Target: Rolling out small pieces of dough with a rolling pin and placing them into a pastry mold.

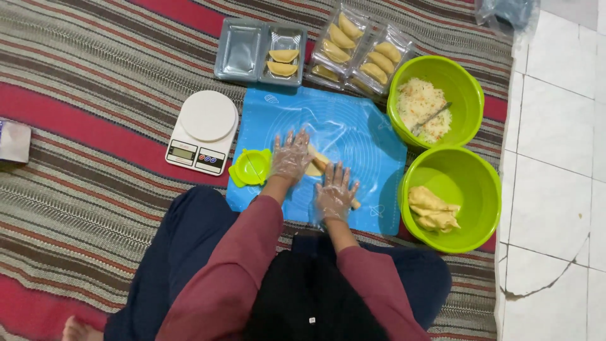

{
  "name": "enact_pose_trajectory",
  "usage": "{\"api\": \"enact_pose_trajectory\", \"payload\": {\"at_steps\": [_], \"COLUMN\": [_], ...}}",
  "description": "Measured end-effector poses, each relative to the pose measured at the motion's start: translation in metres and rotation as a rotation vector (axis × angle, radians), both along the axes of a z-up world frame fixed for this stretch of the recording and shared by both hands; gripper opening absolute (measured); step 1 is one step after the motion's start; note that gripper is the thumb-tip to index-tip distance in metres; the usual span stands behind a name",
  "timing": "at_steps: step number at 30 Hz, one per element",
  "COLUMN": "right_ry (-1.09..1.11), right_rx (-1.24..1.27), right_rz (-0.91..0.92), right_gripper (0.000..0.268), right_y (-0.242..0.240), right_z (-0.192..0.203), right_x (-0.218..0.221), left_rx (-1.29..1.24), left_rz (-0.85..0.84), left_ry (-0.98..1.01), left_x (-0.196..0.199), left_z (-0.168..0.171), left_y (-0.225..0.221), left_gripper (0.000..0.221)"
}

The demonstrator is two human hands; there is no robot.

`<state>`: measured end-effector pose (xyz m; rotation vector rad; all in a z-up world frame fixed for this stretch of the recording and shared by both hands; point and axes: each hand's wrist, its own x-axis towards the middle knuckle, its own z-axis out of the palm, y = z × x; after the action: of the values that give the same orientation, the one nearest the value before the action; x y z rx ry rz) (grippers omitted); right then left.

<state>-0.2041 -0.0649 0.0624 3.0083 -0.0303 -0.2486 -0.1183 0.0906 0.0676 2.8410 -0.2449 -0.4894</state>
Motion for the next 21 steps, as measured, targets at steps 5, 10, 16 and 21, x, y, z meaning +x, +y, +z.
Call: {"api": "enact_pose_trajectory", "payload": {"at_steps": [5, 10, 16, 21], "right_ry": [0.192, 0.331, 0.312, 0.324], "right_rx": [-0.006, -0.041, -0.055, -0.04], "right_rz": [-0.035, -0.063, -0.099, -0.118], "right_gripper": [0.073, 0.071, 0.071, 0.069], "right_y": [0.0, -0.001, -0.003, -0.022], "right_z": [0.017, 0.035, 0.035, 0.027], "right_x": [0.006, 0.02, 0.034, 0.058], "left_rx": [-0.006, -0.192, -0.052, -0.125], "left_rz": [0.041, 0.204, 0.247, -0.11], "left_ry": [-0.005, -0.082, -0.263, -0.312], "left_x": [-0.005, -0.012, -0.04, -0.056], "left_z": [-0.005, -0.005, -0.016, -0.026], "left_y": [0.001, 0.009, 0.012, -0.017], "left_gripper": [0.069, 0.061, 0.066, 0.062]}}
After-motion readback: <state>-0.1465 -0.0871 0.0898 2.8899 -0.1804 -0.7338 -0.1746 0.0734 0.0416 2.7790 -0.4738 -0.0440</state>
